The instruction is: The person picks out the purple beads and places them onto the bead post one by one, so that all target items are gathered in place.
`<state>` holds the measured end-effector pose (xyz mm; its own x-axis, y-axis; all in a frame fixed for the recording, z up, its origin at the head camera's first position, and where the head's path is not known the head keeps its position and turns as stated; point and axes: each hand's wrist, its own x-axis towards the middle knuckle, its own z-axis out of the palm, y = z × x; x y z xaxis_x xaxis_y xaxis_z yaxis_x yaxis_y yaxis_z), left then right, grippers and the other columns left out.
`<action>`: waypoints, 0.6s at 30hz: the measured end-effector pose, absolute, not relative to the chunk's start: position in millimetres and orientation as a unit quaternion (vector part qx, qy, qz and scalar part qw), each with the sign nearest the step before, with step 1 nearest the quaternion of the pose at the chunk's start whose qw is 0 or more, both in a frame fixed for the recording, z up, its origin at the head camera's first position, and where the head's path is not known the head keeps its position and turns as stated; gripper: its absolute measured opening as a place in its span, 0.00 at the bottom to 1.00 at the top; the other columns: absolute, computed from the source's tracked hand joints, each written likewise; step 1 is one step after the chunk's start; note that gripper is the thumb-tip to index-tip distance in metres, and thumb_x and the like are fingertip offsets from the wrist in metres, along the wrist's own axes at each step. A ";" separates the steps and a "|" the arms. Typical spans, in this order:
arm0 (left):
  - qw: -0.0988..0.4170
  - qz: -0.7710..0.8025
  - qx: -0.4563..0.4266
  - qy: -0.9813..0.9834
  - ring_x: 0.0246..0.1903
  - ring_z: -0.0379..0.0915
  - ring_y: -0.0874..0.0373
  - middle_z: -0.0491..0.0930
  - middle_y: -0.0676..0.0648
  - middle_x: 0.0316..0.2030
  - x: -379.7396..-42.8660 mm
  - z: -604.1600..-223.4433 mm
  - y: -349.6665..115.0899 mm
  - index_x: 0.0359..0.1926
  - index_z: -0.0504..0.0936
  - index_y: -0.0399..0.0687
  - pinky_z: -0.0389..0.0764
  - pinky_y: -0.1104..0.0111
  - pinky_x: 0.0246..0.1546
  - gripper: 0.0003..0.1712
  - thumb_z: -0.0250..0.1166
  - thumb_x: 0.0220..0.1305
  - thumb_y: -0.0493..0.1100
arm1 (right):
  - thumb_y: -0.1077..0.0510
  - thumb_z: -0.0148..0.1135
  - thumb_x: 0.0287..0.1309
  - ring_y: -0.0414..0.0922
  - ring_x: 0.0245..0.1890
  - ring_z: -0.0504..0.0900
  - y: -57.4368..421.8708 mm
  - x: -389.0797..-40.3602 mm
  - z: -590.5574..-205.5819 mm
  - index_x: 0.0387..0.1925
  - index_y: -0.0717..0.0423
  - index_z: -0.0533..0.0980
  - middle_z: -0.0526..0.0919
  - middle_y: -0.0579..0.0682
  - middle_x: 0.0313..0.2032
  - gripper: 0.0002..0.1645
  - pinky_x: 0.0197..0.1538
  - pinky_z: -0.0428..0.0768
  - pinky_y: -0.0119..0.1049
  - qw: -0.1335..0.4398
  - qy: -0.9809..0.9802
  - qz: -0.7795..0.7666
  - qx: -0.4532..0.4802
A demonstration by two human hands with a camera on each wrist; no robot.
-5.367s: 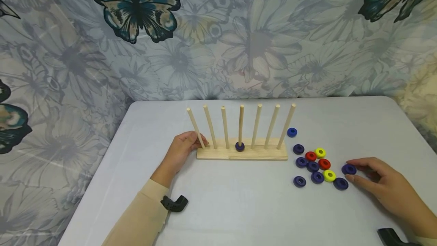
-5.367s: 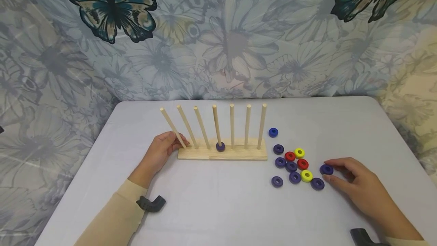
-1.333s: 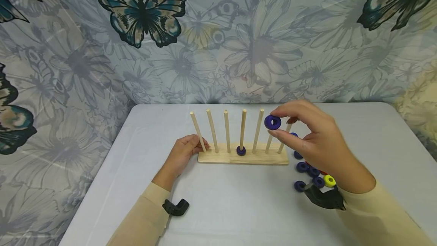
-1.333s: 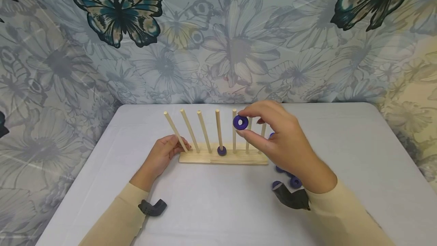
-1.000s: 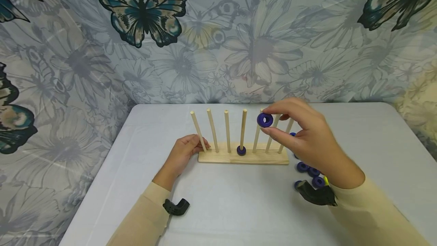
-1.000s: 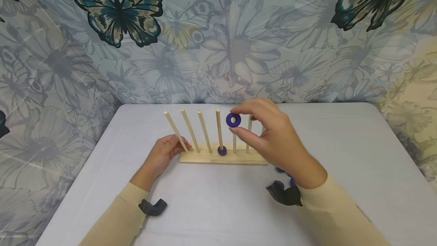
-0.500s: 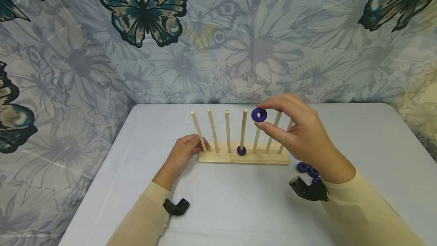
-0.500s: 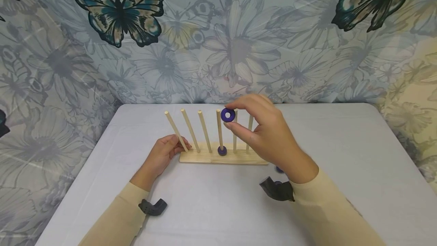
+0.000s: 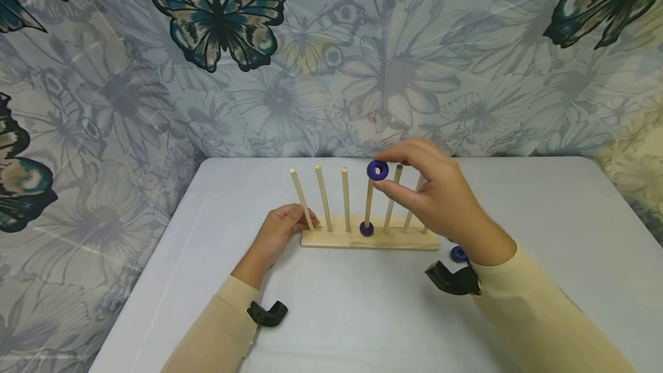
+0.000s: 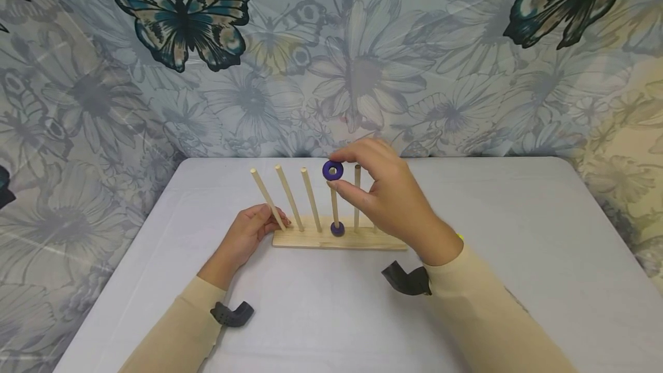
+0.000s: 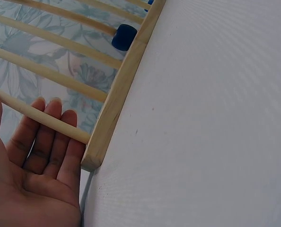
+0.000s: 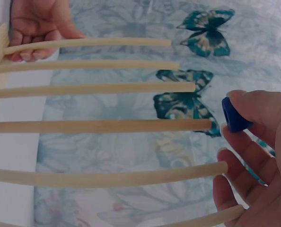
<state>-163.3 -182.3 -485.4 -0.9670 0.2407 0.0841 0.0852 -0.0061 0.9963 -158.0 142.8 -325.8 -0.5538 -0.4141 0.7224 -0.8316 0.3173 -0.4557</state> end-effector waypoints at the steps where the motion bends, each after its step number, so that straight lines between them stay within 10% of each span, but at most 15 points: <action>1: 0.055 0.700 0.117 0.703 0.54 0.85 0.42 0.88 0.38 0.46 -163.5 -485.7 -182.6 0.49 0.85 0.24 0.84 0.59 0.60 0.29 0.55 0.89 0.51 | 0.72 0.81 0.57 0.46 0.50 0.79 141.7 -158.8 -326.4 0.54 0.63 0.86 0.87 0.50 0.52 0.23 0.51 0.77 0.34 0.246 -0.774 0.423 0.402; 18: 0.055 0.701 0.119 0.701 0.54 0.85 0.43 0.88 0.38 0.47 -162.9 -484.8 -181.8 0.50 0.84 0.24 0.83 0.60 0.61 0.28 0.55 0.88 0.51 | 0.73 0.82 0.56 0.43 0.49 0.80 137.5 -165.6 -332.8 0.54 0.62 0.85 0.87 0.48 0.51 0.24 0.50 0.80 0.34 0.232 -0.790 0.421 0.381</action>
